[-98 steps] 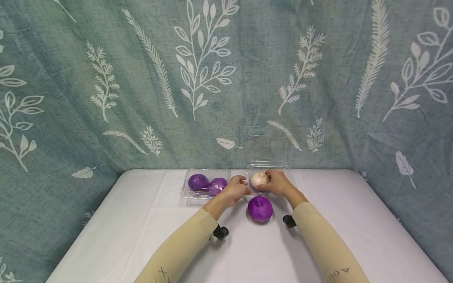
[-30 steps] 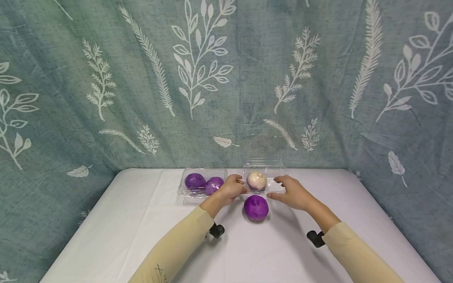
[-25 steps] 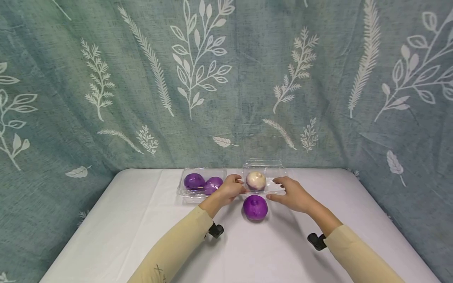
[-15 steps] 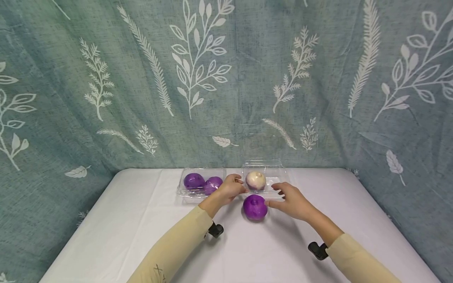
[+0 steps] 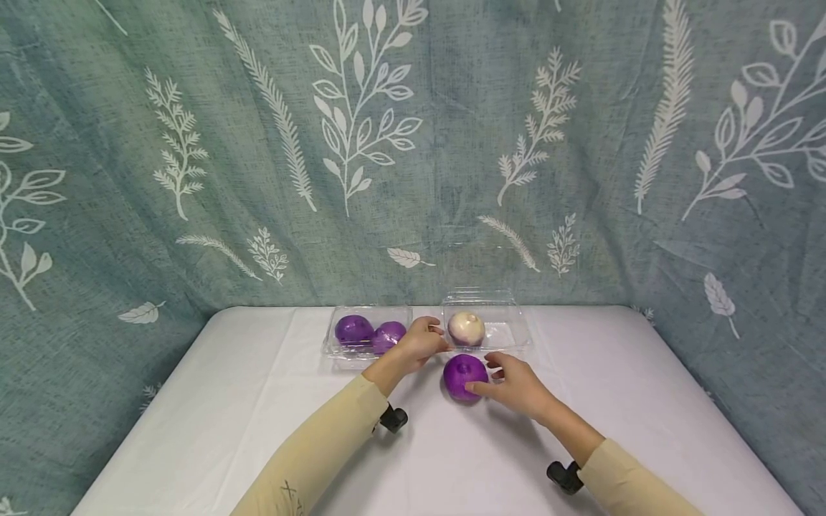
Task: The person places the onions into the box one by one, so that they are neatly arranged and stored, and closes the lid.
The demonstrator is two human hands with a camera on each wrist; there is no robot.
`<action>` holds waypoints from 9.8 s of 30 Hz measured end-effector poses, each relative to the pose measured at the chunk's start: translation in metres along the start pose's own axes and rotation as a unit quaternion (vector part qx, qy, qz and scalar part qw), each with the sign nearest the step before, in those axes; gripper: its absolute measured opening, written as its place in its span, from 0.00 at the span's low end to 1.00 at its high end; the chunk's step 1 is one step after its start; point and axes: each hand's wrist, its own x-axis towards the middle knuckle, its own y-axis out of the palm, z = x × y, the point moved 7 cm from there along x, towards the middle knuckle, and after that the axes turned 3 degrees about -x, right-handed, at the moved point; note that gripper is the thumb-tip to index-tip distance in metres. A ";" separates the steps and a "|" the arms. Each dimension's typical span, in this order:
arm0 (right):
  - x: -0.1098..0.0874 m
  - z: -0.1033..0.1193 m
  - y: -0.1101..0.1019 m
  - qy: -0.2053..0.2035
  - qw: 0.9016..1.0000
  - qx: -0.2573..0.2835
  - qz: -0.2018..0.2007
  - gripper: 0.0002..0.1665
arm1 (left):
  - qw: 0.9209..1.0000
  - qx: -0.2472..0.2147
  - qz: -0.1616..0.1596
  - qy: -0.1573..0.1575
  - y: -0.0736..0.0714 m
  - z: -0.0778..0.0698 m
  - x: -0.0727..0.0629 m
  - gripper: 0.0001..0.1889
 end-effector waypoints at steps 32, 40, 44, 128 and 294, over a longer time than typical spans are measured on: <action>0.008 -0.008 0.021 0.047 0.998 0.041 -0.022 0.39 | 1.000 0.011 -0.009 0.003 -0.001 0.000 -0.001 0.39; 0.001 -0.003 0.005 0.041 0.998 0.027 -0.026 0.42 | 1.000 0.009 -0.011 0.004 0.000 0.001 0.000 0.38; -0.003 0.000 -0.005 0.034 0.999 0.024 -0.025 0.43 | 1.000 0.010 -0.010 0.007 0.000 0.000 0.000 0.38; 0.074 -0.037 -0.070 -0.025 0.985 -0.154 -0.075 0.41 | 1.000 -0.010 -0.007 0.004 -0.001 -0.001 -0.001 0.36; 0.032 -0.084 -0.057 0.112 0.966 0.232 0.005 0.30 | 0.978 -0.176 -0.092 0.060 0.018 0.033 -0.015 0.20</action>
